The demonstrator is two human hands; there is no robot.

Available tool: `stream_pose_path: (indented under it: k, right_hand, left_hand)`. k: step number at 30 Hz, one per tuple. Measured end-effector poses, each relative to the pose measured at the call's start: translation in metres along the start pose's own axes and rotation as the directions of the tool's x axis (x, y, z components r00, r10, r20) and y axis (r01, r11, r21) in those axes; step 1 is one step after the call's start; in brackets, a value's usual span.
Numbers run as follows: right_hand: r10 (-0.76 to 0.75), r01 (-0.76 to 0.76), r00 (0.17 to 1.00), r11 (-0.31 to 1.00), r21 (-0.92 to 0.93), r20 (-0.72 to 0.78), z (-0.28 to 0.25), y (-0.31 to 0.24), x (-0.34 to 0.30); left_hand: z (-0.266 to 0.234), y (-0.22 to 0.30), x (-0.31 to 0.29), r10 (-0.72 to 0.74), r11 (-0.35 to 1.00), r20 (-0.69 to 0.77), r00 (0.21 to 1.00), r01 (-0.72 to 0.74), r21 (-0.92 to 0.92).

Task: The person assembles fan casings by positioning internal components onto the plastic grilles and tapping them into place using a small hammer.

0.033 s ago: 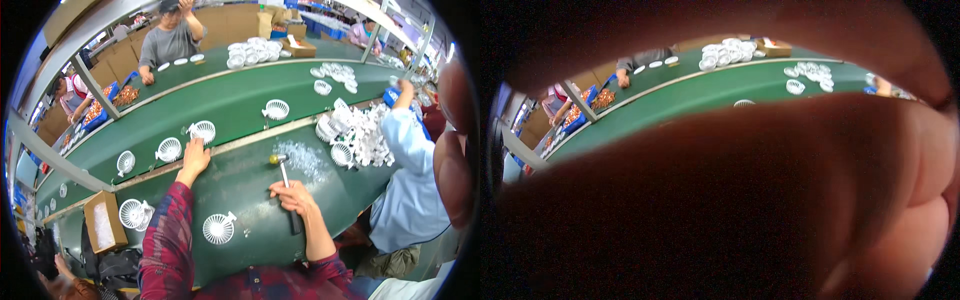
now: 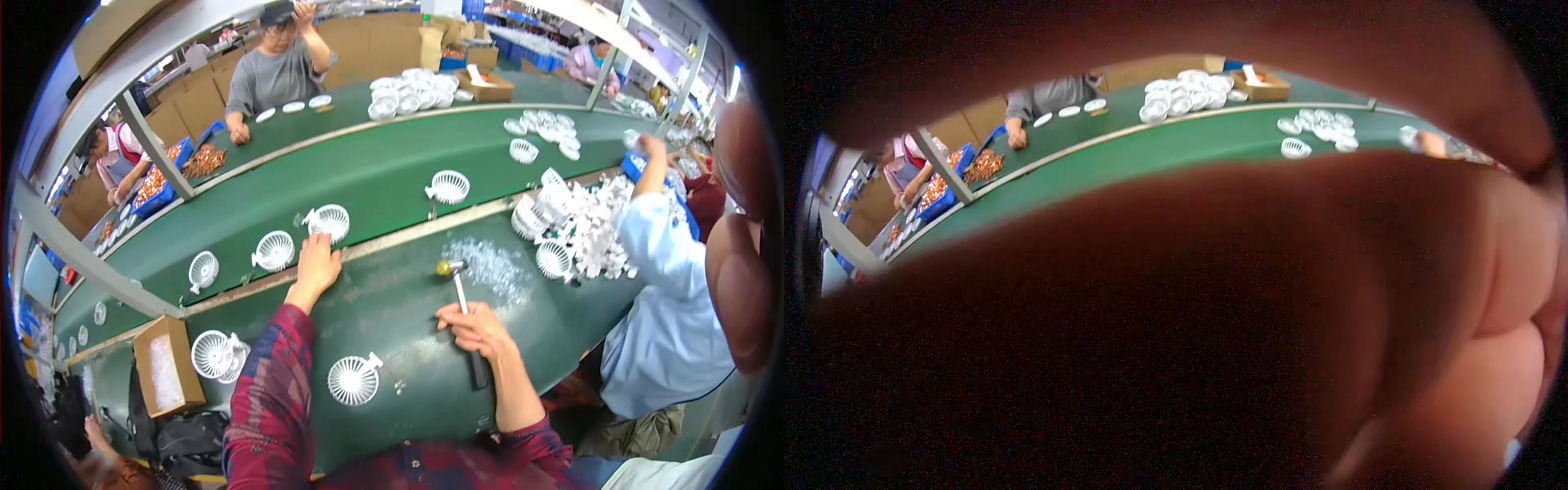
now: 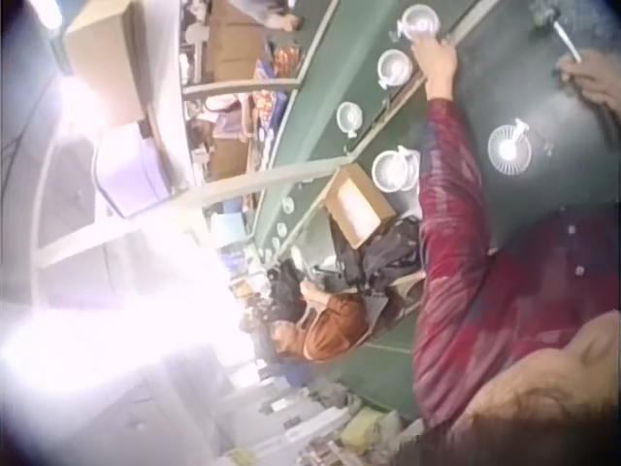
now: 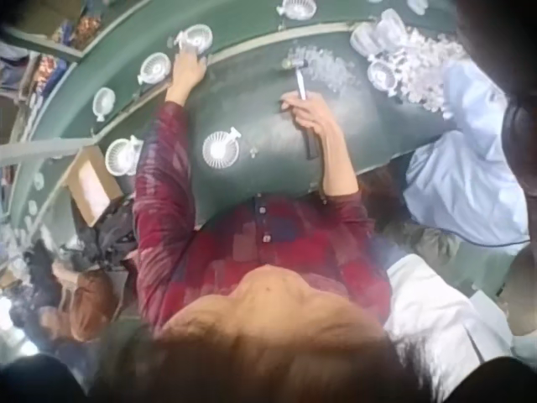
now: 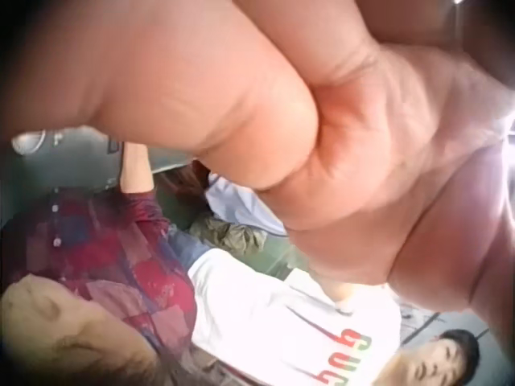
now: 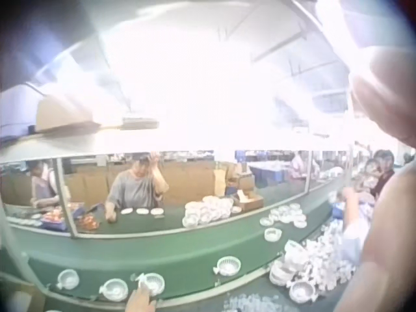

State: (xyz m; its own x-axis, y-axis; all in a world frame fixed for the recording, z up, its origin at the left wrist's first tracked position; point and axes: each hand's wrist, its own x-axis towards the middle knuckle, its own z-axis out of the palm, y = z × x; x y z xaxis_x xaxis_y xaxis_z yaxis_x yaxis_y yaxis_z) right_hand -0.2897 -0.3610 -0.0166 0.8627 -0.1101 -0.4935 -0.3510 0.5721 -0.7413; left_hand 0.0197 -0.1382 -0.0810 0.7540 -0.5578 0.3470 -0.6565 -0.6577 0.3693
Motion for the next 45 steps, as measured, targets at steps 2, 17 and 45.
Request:
stream_pose_path:
  k: [2,17,45]
  right_hand:
    - [-0.017,0.018,1.0,1.0,0.022,-0.023,-0.014,-0.001,-0.009]
    - [-0.086,0.084,0.995,0.996,0.034,0.044,-0.006,-0.001,0.001]
    - [-0.061,0.059,0.997,0.998,0.036,0.053,-0.028,0.02,-0.004]
  left_hand:
    - [-0.01,0.05,-0.007,-0.007,1.0,0.002,1.0,0.007,-0.023]
    - [-0.157,0.149,-0.099,0.019,0.931,-0.138,0.99,-0.068,-0.358]
    - [-0.248,0.08,-0.263,-0.069,0.916,-0.504,0.861,0.254,0.309]
